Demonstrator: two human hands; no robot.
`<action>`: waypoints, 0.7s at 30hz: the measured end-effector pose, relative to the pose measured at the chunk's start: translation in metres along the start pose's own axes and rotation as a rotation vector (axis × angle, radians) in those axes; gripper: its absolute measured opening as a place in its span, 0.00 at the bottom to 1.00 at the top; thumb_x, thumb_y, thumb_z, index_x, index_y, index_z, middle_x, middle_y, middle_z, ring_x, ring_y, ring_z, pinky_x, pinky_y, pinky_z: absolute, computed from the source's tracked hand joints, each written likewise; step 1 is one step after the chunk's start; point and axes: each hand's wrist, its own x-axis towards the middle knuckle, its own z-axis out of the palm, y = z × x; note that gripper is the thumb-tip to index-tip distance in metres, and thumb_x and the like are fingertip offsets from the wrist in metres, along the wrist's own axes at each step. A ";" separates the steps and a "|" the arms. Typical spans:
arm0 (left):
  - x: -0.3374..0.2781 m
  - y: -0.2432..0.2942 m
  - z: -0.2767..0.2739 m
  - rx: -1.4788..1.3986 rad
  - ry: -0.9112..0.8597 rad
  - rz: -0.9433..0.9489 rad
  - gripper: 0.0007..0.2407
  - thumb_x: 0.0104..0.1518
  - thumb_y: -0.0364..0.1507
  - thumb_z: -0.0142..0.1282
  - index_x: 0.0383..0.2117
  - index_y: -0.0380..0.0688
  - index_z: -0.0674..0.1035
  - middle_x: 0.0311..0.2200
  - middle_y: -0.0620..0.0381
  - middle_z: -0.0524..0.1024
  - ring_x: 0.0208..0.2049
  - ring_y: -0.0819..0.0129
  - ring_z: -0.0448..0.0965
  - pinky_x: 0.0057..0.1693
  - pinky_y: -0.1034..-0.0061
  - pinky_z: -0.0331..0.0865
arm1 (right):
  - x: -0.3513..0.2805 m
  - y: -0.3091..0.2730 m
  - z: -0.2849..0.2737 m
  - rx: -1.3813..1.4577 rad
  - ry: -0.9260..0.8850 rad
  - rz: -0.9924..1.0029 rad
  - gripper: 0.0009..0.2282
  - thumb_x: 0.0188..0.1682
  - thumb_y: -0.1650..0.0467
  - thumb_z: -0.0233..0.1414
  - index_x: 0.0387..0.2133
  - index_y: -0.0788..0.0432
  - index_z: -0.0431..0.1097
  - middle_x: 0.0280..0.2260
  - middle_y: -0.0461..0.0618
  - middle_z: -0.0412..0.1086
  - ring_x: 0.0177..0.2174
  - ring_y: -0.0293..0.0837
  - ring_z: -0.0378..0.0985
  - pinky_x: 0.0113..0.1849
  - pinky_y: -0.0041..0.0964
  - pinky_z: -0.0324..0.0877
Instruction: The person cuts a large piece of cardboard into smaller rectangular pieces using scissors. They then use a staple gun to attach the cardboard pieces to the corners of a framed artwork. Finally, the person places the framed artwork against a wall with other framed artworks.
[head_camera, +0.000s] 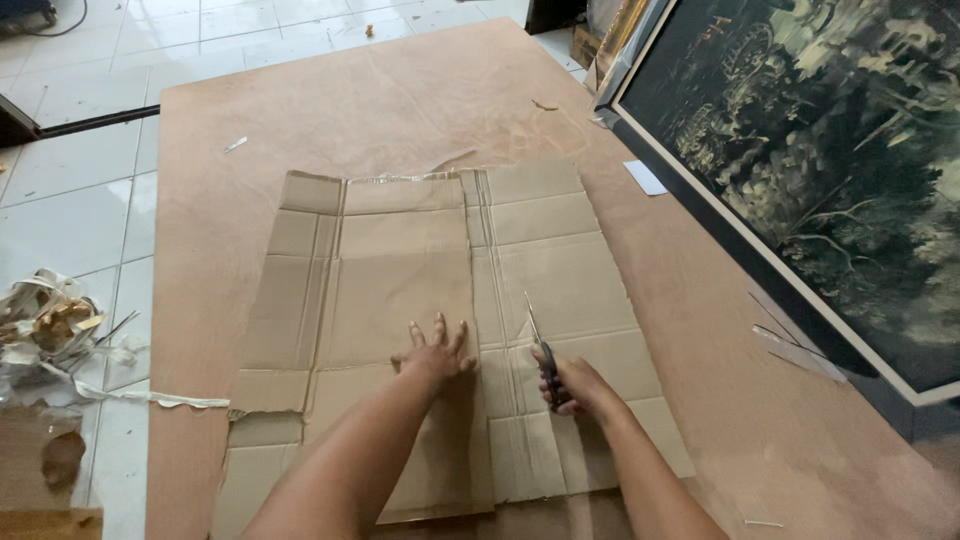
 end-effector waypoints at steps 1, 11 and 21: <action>0.000 0.000 0.000 0.000 -0.001 -0.001 0.33 0.76 0.52 0.32 0.84 0.65 0.38 0.85 0.47 0.31 0.81 0.19 0.32 0.68 0.21 0.62 | 0.004 -0.006 0.003 0.000 -0.001 0.001 0.29 0.48 0.44 0.65 0.37 0.60 0.75 0.29 0.50 0.75 0.27 0.43 0.81 0.20 0.33 0.73; -0.001 0.001 -0.009 0.030 0.014 -0.022 0.29 0.75 0.50 0.33 0.83 0.69 0.48 0.84 0.53 0.41 0.80 0.25 0.41 0.67 0.17 0.59 | 0.029 -0.001 0.002 -0.011 0.064 -0.112 0.25 0.48 0.51 0.69 0.35 0.63 0.77 0.27 0.53 0.74 0.25 0.45 0.79 0.19 0.34 0.70; 0.006 0.008 0.003 0.016 0.079 0.016 0.30 0.75 0.51 0.43 0.82 0.78 0.48 0.85 0.55 0.37 0.81 0.24 0.38 0.62 0.15 0.63 | 0.009 0.024 0.007 0.110 0.123 -0.036 0.27 0.49 0.50 0.68 0.36 0.65 0.80 0.27 0.56 0.78 0.27 0.47 0.83 0.22 0.37 0.72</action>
